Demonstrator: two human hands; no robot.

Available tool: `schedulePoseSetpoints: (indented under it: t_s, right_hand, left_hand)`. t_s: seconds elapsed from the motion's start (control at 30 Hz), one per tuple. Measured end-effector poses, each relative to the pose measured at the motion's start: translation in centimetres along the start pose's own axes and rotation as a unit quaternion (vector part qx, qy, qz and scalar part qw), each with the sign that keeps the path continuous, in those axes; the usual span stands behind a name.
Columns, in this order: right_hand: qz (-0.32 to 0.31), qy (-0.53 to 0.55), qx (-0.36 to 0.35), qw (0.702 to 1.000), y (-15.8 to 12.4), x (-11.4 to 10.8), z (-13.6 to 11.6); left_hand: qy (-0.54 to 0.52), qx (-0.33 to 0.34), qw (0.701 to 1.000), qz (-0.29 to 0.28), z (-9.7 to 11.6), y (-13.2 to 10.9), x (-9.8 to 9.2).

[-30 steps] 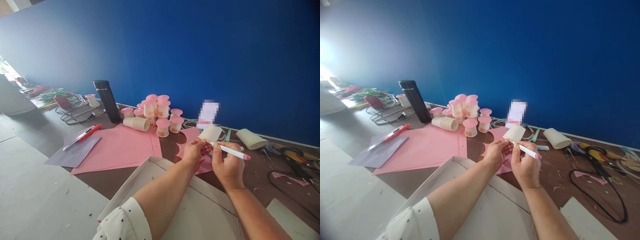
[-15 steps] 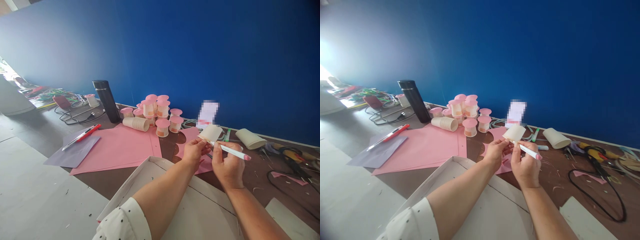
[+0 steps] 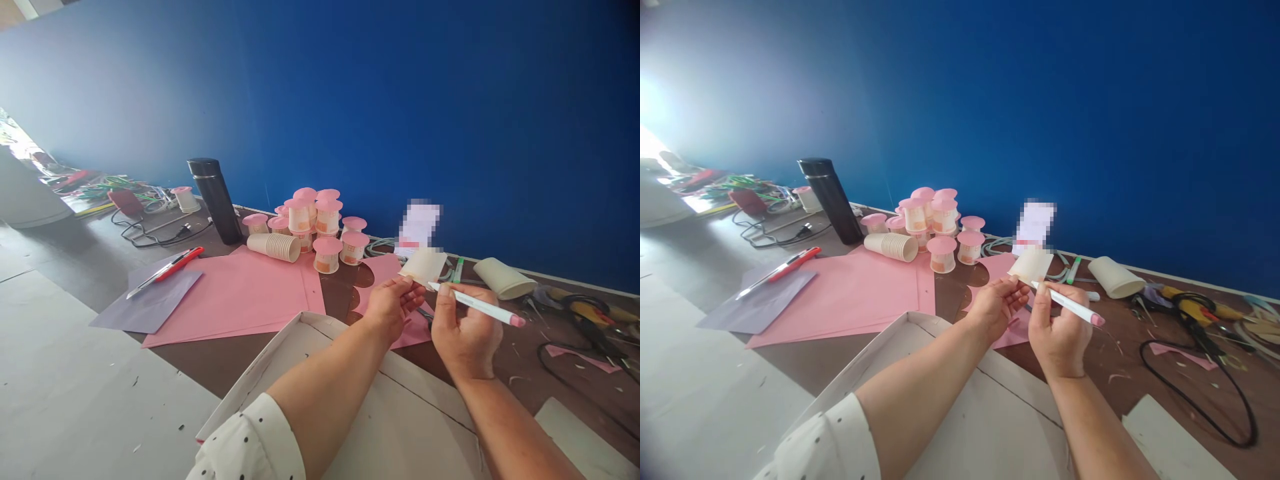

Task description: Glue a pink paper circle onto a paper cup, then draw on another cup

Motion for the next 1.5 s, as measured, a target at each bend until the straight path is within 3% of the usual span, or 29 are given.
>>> schedulePoseSetpoints:
  t_s: [0.47,1.0,1.17,1.5]
  right_hand:
    - [-0.002,-0.014,-0.042,0.999,0.0,0.2,-0.5]
    - [-0.018,-0.012,-0.008,1.0,0.1,0.5,-0.2]
    - [0.019,-0.014,0.029,0.999,0.1,-0.6,0.4]
    - [-0.015,-0.004,0.03,0.999,0.1,0.2,0.5]
  left_hand:
    - [0.008,0.008,1.0,-0.009,0.0,-0.1,0.2]
    - [0.008,0.002,1.0,-0.002,-0.1,0.0,0.0]
    - [-0.007,0.005,1.0,0.004,0.0,-0.2,0.1]
    - [-0.005,0.002,1.0,0.002,0.0,0.0,0.0]
Point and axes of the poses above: each hand's wrist, its own y-axis towards the middle knuckle, its own x-axis out of the palm, z = x × y, the point moved 9 cm from there along y, towards the middle knuckle, and after that the axes turned 11 degrees about -z, right-handed, at the moved point
